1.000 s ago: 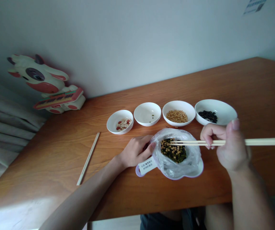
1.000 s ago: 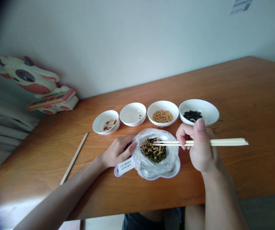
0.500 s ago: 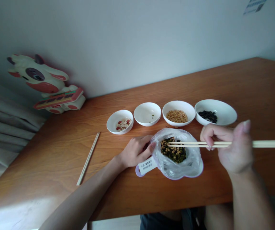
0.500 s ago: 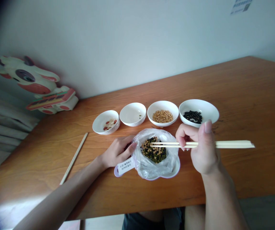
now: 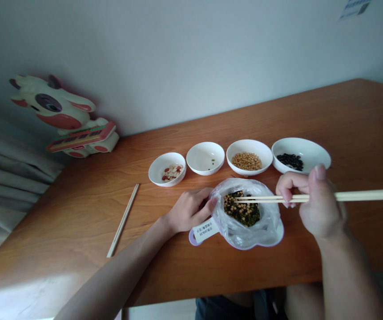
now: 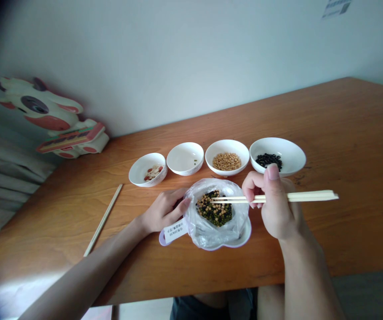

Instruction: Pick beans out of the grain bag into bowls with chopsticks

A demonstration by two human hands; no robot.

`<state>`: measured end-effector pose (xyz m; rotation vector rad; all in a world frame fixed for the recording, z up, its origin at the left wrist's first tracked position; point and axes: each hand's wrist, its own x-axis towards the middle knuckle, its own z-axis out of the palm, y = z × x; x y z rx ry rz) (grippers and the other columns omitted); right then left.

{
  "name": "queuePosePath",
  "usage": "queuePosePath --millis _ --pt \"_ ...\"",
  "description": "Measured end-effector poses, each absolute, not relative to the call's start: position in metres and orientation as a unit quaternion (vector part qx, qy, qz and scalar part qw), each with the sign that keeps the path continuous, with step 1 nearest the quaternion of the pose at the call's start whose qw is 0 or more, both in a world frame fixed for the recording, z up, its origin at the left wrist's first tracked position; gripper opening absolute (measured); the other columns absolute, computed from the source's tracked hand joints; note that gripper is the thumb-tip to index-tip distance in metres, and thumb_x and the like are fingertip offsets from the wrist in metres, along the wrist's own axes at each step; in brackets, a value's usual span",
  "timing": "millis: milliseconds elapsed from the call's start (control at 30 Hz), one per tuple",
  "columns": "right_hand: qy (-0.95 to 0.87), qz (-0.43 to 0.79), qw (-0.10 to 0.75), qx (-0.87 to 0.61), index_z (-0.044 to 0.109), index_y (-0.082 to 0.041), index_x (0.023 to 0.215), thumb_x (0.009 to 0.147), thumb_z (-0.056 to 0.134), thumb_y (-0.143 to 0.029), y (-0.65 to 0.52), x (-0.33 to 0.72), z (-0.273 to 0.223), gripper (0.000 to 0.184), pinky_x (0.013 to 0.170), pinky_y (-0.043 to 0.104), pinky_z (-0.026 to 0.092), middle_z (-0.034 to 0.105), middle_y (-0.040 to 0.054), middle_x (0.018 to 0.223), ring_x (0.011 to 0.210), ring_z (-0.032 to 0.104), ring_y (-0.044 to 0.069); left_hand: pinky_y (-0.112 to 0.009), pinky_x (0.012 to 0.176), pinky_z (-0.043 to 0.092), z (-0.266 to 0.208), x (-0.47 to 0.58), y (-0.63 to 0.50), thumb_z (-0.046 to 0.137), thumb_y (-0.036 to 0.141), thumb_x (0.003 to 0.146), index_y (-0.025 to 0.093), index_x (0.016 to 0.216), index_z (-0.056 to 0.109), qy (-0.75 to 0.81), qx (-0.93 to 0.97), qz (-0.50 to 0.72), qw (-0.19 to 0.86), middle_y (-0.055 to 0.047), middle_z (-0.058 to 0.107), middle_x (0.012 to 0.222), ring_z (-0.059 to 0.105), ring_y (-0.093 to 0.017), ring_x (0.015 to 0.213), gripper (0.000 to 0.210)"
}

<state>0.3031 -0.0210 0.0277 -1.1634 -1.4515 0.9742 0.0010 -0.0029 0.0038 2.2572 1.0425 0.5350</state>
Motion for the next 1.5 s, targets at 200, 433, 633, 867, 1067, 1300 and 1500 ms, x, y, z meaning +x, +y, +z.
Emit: queuePosePath --millis 200,433,633,867,1067,1300,1500 --pt "-0.597 0.415 0.499 -0.471 0.051 -0.024 0.055 0.098 0.010 -0.080 -0.019 0.302 0.029 0.083 0.058 0.038 0.029 0.047 0.0037 0.053 0.055 0.043 0.019 -0.026 0.066 0.040 0.005 0.002 -0.003 0.039 0.042 0.113 0.018 0.089 0.052 0.389 0.849 0.203 0.295 -0.001 0.062 0.080 0.054 -0.012 0.069 0.035" --pt "-0.602 0.413 0.493 -0.474 0.052 -0.024 0.056 0.098 0.010 -0.080 -0.020 0.303 0.028 0.082 0.057 0.038 0.029 0.049 0.0039 0.054 0.055 0.044 0.019 -0.026 0.067 0.041 0.005 0.001 -0.003 0.038 0.042 0.113 0.019 0.090 0.052 0.391 0.848 0.200 0.297 -0.001 0.062 0.082 0.055 -0.013 0.070 0.035" --pt "-0.592 0.385 0.513 -0.488 0.054 -0.024 0.053 0.101 0.013 -0.076 -0.020 0.302 0.028 0.082 0.055 0.038 0.029 0.051 0.0045 0.052 0.052 0.045 0.018 -0.026 0.067 0.041 0.004 0.001 -0.003 0.038 0.044 0.113 0.019 0.089 0.053 0.390 0.847 0.204 0.297 -0.002 0.063 0.082 0.055 -0.013 0.071 0.037" --pt "-0.566 0.375 0.551 -0.486 0.053 -0.024 0.050 0.100 0.014 -0.078 -0.022 0.301 0.036 0.083 0.055 0.039 0.031 0.049 0.0048 0.049 0.051 0.046 0.019 -0.026 0.067 0.041 0.004 0.002 -0.002 0.038 0.043 0.113 0.019 0.089 0.052 0.389 0.848 0.204 0.295 -0.001 0.062 0.081 0.054 -0.013 0.070 0.036" --pt "-0.523 0.366 0.630 -0.442 0.054 -0.026 0.048 0.105 0.014 -0.067 -0.020 0.304 0.042 0.081 0.054 0.041 0.032 0.045 0.0058 0.043 0.047 0.046 0.021 -0.026 0.067 0.041 0.002 0.001 -0.003 0.038 0.043 0.113 0.019 0.090 0.053 0.390 0.848 0.205 0.295 -0.002 0.062 0.082 0.056 -0.014 0.071 0.036" --pt "-0.423 0.218 0.757 -0.449 0.051 -0.026 0.049 0.103 0.023 -0.068 -0.012 0.312 0.036 0.073 0.051 0.039 0.036 0.039 0.0037 0.044 0.044 0.047 0.021 -0.026 0.068 0.043 0.002 0.000 -0.003 0.038 0.043 0.112 0.019 0.094 0.056 0.391 0.848 0.203 0.295 -0.002 0.064 0.084 0.058 -0.014 0.072 0.035" --pt "-0.421 0.141 0.776 -0.448 0.059 -0.026 0.056 0.105 0.024 -0.065 -0.009 0.311 0.030 0.072 0.065 0.042 0.048 0.050 0.0051 0.051 0.051 0.055 0.021 -0.026 0.068 0.043 0.003 0.001 -0.003 0.039 0.043 0.112 0.019 0.091 0.054 0.393 0.848 0.205 0.290 -0.002 0.064 0.082 0.058 -0.014 0.071 0.035"
